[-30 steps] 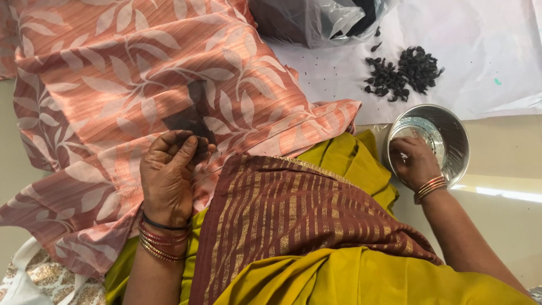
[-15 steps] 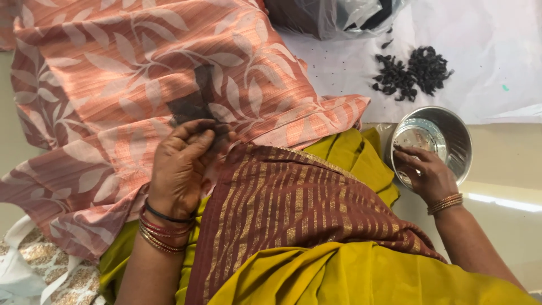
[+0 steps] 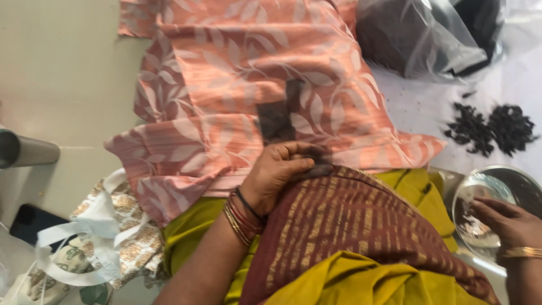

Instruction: The person manually attaches small fabric reinforcements to a larger patterned textile part.

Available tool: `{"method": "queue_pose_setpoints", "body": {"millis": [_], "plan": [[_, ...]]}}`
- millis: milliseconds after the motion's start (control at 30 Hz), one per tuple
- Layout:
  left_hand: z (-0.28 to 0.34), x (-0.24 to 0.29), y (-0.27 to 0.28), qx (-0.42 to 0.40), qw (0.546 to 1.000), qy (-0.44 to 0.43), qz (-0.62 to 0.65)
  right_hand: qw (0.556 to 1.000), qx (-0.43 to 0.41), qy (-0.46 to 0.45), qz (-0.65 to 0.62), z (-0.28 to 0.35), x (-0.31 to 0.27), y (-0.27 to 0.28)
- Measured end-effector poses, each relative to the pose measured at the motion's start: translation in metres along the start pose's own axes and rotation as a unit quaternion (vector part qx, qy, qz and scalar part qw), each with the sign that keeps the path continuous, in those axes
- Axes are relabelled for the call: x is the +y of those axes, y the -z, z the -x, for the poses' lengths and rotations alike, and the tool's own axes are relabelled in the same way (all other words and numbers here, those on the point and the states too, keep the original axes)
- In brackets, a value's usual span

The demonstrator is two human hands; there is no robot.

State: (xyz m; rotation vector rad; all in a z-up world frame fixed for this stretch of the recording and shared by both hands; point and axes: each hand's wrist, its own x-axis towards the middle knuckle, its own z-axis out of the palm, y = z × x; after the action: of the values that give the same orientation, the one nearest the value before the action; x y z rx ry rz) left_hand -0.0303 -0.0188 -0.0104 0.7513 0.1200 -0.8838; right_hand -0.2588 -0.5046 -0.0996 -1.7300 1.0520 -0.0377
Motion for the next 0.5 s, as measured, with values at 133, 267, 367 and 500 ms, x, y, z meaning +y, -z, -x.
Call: {"method": "queue_pose_setpoints", "body": {"millis": [133,267,367,500], "plan": [[-0.007,-0.003,0.009,0.021,0.999,-0.018,-0.030,0.998,-0.018,0.040,-0.053,-0.012,-0.057,-0.025],[-0.006,0.002,0.005,0.048,0.998,-0.012,-0.027,0.980,-0.135,0.034,-0.144,0.023,-0.176,-0.095],[-0.006,-0.001,0.006,0.060,0.997,-0.026,-0.045,0.974,-0.212,0.044,-0.070,0.056,-0.242,-0.150],[-0.004,-0.005,0.008,0.062,0.994,-0.060,-0.066,0.931,-0.344,0.125,0.005,0.108,-0.299,-0.211]]}}
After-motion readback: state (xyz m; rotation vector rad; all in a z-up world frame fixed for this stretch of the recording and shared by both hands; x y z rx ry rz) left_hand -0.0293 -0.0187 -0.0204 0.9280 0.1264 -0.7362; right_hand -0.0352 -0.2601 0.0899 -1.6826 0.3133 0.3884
